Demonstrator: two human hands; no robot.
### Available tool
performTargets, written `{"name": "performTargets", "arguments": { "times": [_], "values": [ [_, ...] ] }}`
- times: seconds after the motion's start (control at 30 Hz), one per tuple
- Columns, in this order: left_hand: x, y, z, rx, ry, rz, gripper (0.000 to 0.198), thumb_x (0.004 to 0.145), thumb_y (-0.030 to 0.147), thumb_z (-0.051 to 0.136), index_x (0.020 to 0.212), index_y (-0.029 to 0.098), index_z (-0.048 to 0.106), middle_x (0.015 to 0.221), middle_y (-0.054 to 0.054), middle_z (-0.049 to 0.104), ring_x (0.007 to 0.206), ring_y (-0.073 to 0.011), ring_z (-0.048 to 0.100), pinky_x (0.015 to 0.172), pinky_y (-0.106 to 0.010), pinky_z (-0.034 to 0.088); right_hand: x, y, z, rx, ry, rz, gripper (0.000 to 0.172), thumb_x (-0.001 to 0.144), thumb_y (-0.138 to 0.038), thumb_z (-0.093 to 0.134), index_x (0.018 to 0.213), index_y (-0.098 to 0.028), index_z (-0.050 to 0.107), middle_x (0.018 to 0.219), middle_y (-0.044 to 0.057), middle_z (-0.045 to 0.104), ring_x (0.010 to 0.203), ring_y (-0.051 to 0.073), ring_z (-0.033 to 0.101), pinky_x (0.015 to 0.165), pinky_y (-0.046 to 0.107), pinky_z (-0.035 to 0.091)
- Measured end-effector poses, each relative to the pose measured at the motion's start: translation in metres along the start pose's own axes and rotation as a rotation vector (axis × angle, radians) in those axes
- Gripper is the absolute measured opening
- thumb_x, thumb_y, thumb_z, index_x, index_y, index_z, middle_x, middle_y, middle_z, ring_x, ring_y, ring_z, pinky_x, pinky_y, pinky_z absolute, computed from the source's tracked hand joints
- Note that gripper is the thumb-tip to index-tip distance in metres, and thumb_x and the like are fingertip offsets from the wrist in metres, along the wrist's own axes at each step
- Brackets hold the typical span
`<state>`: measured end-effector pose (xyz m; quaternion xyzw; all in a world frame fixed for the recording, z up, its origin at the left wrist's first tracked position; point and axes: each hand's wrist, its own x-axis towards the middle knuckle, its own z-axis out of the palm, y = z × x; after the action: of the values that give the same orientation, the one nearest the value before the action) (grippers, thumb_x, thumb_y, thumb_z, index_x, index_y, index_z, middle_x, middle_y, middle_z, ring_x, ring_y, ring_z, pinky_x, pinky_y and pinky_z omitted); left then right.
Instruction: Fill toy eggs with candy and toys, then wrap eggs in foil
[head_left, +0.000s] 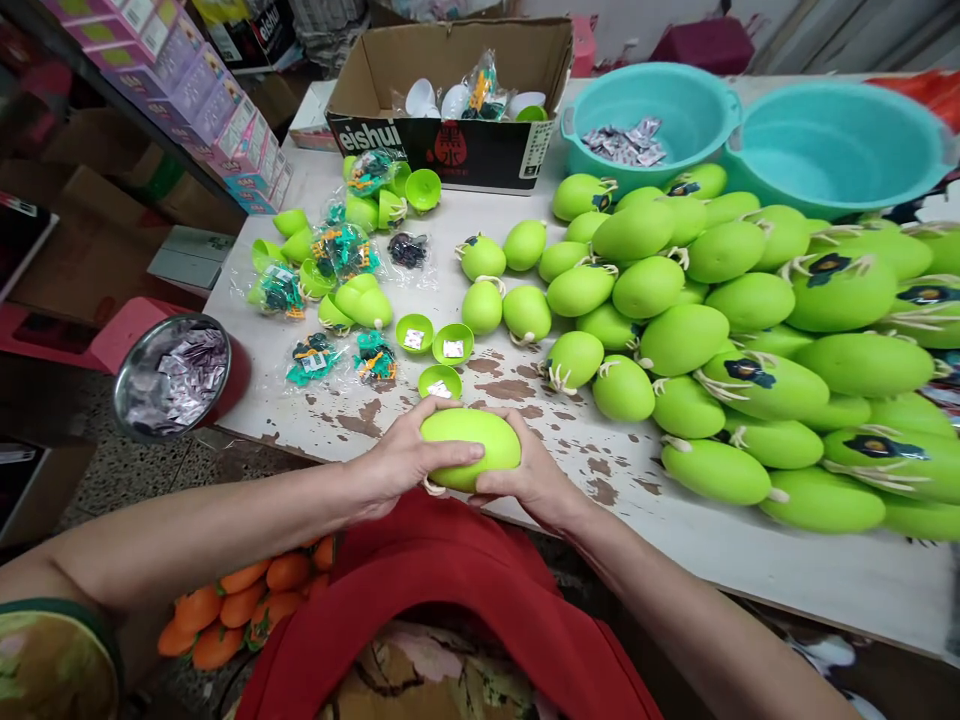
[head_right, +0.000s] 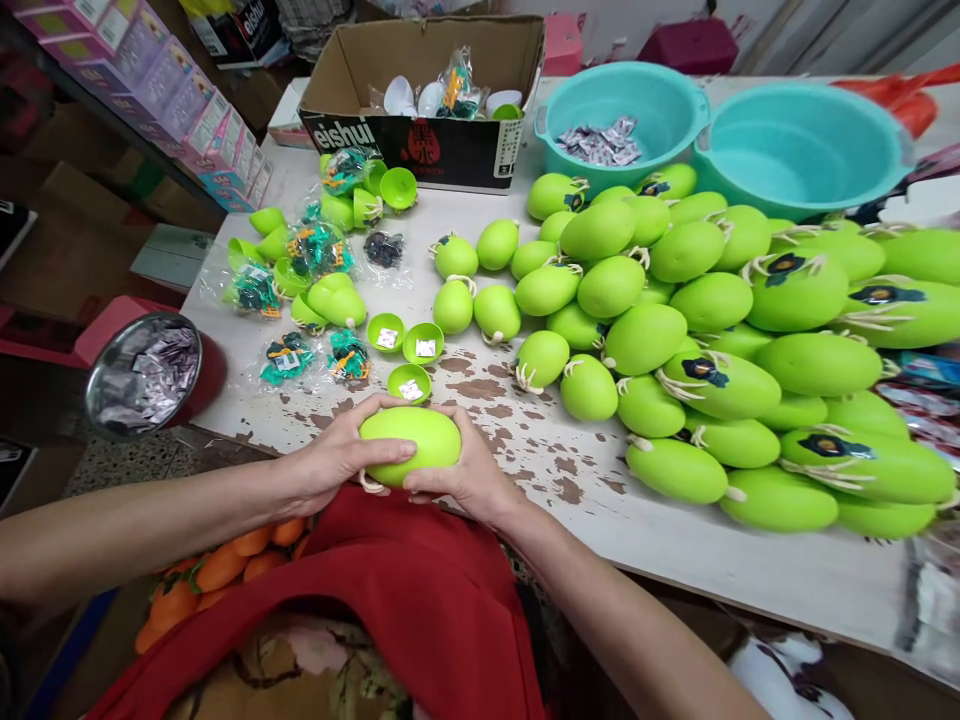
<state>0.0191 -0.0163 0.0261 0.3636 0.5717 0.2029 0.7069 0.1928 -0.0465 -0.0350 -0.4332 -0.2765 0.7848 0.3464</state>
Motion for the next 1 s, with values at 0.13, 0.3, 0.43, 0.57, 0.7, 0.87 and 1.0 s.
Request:
{"name": "performTargets", "arguments": {
  "times": [0.13, 0.3, 0.43, 0.57, 0.7, 0.87, 1.0],
  "values": [
    [0.011, 0.012, -0.003, 0.083, 0.004, -0.049, 0.068, 0.065, 0.046, 0.082, 0.122, 0.023, 0.053, 0.097, -0.005, 0.065, 0.072, -0.0159, 0.062, 0.053, -0.021, 0.047, 0.005, 0.002, 0.005, 0.083, 0.105, -0.022, 0.079, 0.054, -0.039, 0.091, 0.116, -0.029, 0.044, 0.113, 0.004, 0.060, 0.083, 0.026, 0.071, 0.050, 0.032, 0.062],
    [0.035, 0.026, -0.027, 0.212, -0.280, -0.152, 0.086, 0.070, 0.054, 0.077, 0.143, 0.033, 0.035, 0.099, -0.007, 0.063, 0.066, -0.0156, 0.064, 0.044, -0.019, 0.048, 0.021, -0.009, -0.008, 0.188, 0.063, 0.106, 0.078, 0.061, -0.055, 0.086, 0.122, -0.024, 0.049, 0.109, 0.008, 0.066, 0.079, 0.024, 0.072, 0.051, 0.028, 0.062],
    [0.040, 0.015, -0.029, 0.301, -0.281, -0.160, 0.094, 0.067, 0.048, 0.081, 0.144, 0.035, 0.030, 0.081, 0.000, 0.061, 0.048, -0.0103, 0.058, 0.037, -0.016, 0.044, 0.026, -0.011, -0.014, 0.243, 0.032, 0.153, 0.070, 0.065, -0.057, 0.083, 0.120, -0.022, 0.055, 0.100, 0.008, 0.070, 0.079, 0.022, 0.072, 0.053, 0.028, 0.063],
    [0.038, -0.005, -0.017, 0.251, -0.133, -0.124, 0.081, 0.069, 0.055, 0.076, 0.137, 0.030, 0.039, 0.076, 0.004, 0.058, 0.039, -0.0056, 0.048, 0.035, -0.018, 0.045, 0.028, 0.003, -0.010, 0.243, 0.102, 0.151, 0.057, 0.075, -0.056, 0.076, 0.117, -0.021, 0.058, 0.098, 0.008, 0.071, 0.079, 0.021, 0.072, 0.052, 0.027, 0.063],
    [0.048, -0.006, -0.021, 0.264, -0.102, -0.182, 0.084, 0.066, 0.059, 0.077, 0.136, 0.029, 0.041, 0.077, 0.002, 0.061, 0.039, -0.0069, 0.049, 0.035, -0.018, 0.044, 0.031, 0.014, -0.013, 0.233, 0.063, 0.162, 0.069, 0.073, -0.064, 0.073, 0.123, -0.022, 0.050, 0.100, 0.010, 0.071, 0.075, 0.022, 0.074, 0.053, 0.030, 0.063],
    [0.064, 0.009, -0.044, 0.271, -0.224, -0.403, 0.086, 0.070, 0.085, 0.049, 0.126, 0.019, 0.056, 0.086, -0.011, 0.069, 0.054, -0.0199, 0.064, 0.044, -0.028, 0.051, 0.037, 0.003, -0.029, 0.030, -0.008, 0.096, 0.084, 0.066, -0.052, 0.083, 0.133, -0.028, 0.038, 0.092, 0.005, 0.072, 0.054, 0.017, 0.070, 0.045, 0.026, 0.059],
    [0.058, 0.009, -0.042, 0.225, -0.225, 0.034, 0.086, 0.071, 0.075, 0.063, 0.143, 0.031, 0.042, 0.128, -0.012, 0.060, 0.096, -0.0256, 0.066, 0.067, -0.030, 0.056, 0.038, 0.003, -0.030, 0.119, 0.056, 0.110, 0.068, 0.079, -0.066, 0.063, 0.128, -0.022, 0.045, 0.085, 0.007, 0.072, 0.051, 0.015, 0.067, 0.044, 0.023, 0.057]
  ]
}}
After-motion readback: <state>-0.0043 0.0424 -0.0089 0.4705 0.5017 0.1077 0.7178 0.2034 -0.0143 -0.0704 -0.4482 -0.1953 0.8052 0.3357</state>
